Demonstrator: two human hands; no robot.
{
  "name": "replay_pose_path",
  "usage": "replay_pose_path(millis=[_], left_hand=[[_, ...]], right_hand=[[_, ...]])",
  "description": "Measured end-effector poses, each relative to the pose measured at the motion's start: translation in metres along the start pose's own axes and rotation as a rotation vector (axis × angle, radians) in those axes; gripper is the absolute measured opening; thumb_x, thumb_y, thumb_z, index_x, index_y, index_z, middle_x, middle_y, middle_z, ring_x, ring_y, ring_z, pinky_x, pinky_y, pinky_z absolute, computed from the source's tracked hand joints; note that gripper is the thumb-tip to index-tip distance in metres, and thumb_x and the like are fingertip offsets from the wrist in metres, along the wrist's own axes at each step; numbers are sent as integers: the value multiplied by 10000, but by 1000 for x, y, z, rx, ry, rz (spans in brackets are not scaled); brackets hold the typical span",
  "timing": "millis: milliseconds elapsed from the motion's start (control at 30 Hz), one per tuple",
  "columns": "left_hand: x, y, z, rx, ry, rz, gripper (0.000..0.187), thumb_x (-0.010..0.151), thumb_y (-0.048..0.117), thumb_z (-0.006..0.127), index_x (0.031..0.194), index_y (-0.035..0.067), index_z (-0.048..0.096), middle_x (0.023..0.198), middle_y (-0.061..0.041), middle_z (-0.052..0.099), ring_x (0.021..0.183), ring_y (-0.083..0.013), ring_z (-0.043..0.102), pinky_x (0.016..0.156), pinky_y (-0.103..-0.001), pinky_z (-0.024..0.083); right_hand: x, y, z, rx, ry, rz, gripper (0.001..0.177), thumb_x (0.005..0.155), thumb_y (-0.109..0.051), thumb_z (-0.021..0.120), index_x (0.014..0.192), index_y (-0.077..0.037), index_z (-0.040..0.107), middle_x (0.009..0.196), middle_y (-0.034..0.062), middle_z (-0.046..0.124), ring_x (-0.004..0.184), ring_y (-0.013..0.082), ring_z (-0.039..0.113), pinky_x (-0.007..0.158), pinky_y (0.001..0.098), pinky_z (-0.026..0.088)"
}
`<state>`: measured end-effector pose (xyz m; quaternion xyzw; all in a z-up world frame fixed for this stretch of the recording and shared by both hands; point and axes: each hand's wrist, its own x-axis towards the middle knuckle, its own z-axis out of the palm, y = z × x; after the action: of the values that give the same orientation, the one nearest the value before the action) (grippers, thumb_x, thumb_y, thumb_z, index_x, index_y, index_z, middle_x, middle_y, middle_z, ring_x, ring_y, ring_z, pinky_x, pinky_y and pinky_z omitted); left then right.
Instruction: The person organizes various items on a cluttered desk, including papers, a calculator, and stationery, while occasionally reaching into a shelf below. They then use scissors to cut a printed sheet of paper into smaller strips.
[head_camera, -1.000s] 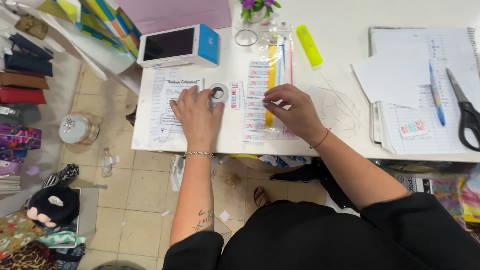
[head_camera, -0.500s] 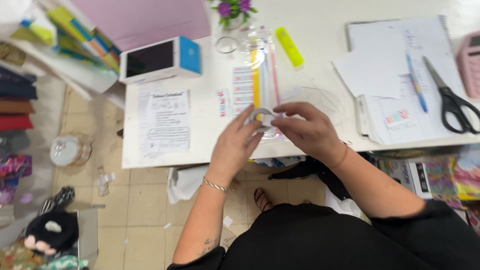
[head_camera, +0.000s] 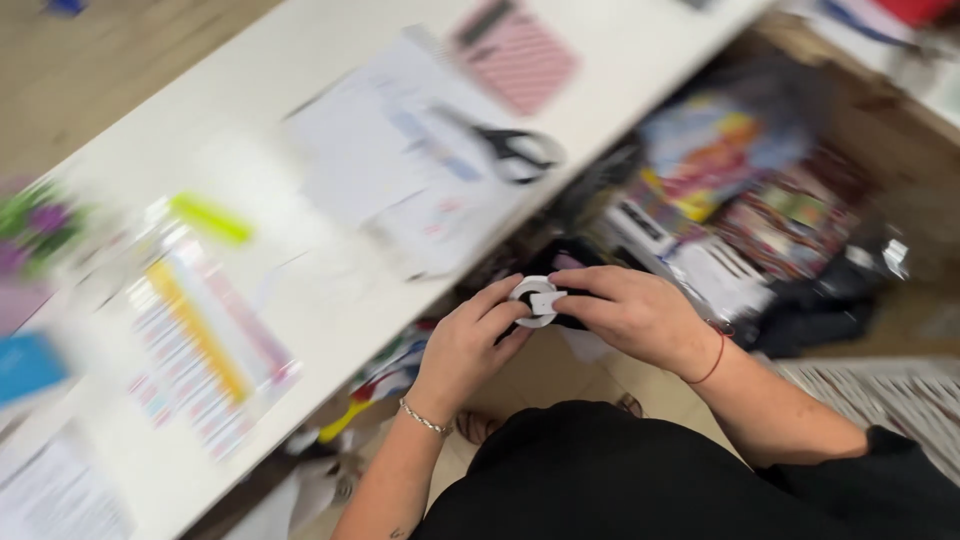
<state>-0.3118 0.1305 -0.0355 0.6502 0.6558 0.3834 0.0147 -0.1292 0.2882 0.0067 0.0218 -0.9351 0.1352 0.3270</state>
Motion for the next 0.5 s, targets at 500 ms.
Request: replay_pose_path(millis=[500], left_hand=[[189,225,346,-50,-376,396,279,818,324,761,1063,258,645,1259,-12,667,1027,-282,704,847,-417,582]], right_hand=[[-329,121,-254,-297,55,696,167,887,-148,709,1044,-190,748,1216,46,702,1063,285,696,856,410,580]])
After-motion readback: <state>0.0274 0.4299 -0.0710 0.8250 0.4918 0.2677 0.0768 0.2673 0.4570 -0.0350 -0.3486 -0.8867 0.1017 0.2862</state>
